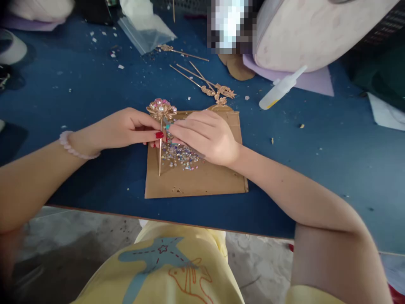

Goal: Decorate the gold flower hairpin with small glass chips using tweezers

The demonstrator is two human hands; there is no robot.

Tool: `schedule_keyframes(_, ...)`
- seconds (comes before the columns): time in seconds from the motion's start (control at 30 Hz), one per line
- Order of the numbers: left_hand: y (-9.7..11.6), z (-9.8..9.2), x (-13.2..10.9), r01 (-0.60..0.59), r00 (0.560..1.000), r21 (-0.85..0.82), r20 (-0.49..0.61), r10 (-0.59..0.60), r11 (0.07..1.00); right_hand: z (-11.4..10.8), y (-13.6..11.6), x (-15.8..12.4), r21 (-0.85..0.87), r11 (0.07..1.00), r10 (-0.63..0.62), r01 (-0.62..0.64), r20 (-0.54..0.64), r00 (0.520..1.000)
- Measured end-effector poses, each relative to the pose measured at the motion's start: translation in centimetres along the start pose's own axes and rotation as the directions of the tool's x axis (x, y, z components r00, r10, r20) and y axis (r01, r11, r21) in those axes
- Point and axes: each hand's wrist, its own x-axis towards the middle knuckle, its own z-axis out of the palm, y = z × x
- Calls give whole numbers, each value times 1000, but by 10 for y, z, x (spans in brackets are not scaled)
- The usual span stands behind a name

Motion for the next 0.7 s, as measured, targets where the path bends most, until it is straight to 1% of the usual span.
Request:
schedule_keyframes(0.17,2,0,0,14,1000,12,9,-14,1000,4,0,0,-30,994,-105,103,-81,991)
schedule_keyframes(0.5,-1,0,0,-3,1000,8,13,3,1000,6,1,-3,-36,998,-63,61,-77,995)
schedule_keyframes(0.7,-3,0,0,-28,1000,18,4,28,999,7,2,-4,-45,992,-123,119,-82,989)
